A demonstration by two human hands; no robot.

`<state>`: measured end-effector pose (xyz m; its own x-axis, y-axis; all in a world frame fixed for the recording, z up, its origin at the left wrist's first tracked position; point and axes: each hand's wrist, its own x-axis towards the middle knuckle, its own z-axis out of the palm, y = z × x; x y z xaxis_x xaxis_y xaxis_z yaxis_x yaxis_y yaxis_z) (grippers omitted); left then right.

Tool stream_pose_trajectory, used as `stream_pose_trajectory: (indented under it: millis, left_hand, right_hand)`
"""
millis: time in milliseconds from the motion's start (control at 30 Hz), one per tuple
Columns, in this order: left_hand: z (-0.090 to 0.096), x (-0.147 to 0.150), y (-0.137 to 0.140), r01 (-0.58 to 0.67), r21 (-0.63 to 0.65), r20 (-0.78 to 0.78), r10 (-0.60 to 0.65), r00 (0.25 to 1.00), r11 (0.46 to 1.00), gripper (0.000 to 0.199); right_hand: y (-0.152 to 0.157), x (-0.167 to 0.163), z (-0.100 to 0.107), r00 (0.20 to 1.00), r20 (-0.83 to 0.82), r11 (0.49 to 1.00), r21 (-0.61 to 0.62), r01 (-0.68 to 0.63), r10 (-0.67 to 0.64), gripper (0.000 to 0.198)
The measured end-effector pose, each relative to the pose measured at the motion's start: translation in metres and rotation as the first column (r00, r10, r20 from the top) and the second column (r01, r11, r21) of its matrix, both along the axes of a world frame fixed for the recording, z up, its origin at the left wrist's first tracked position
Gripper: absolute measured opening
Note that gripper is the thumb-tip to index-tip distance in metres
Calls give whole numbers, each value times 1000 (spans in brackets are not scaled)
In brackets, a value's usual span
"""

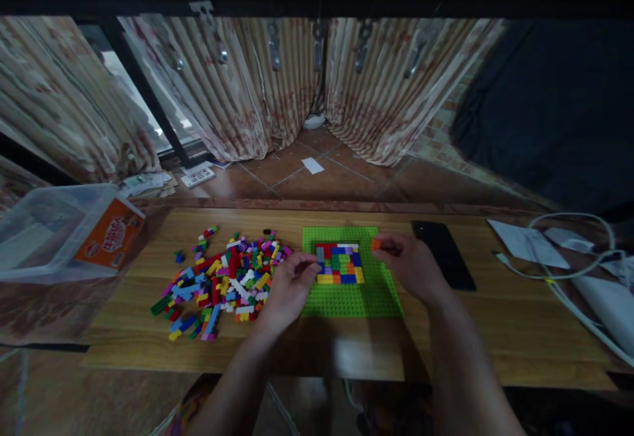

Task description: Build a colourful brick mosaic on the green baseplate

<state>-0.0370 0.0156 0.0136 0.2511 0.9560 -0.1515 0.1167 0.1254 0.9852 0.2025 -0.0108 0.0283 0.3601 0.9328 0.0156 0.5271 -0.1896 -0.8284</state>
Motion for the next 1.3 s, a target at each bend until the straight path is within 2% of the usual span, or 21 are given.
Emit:
stream_pose_trajectory:
  millis: [200,300,467,667,867,1300]
  left_hand:
    - [0,5,2,-8,58,-67,12,998,998,17]
    - [0,5,4,-2,103,-107,13,994,995,16]
    - [-4,7,5,23,134,-111,-8,994,991,15]
    - [-9,7,7,36,162,-129,-15,992,986,15]
    - [-7,8,6,57,173,-152,-30,988,983,15]
    - [-6,9,6,81,204,-166,-47,985,976,13]
  right_hand:
    - [5,-11,-1,981,157,986,-138,-94,115,21]
    - [7,-14,-4,968,182,974,-177,-139,171,20]
    - [8,-18,-8,962,185,968,-189,-166,201,22]
    - [8,-21,-2,946,248,963,-218,-157,210,24]
    - [8,-19,-4,919,288,954,-216,-210,268,36]
    - [13,-13,-8,953,240,962,-245,-123,183,35]
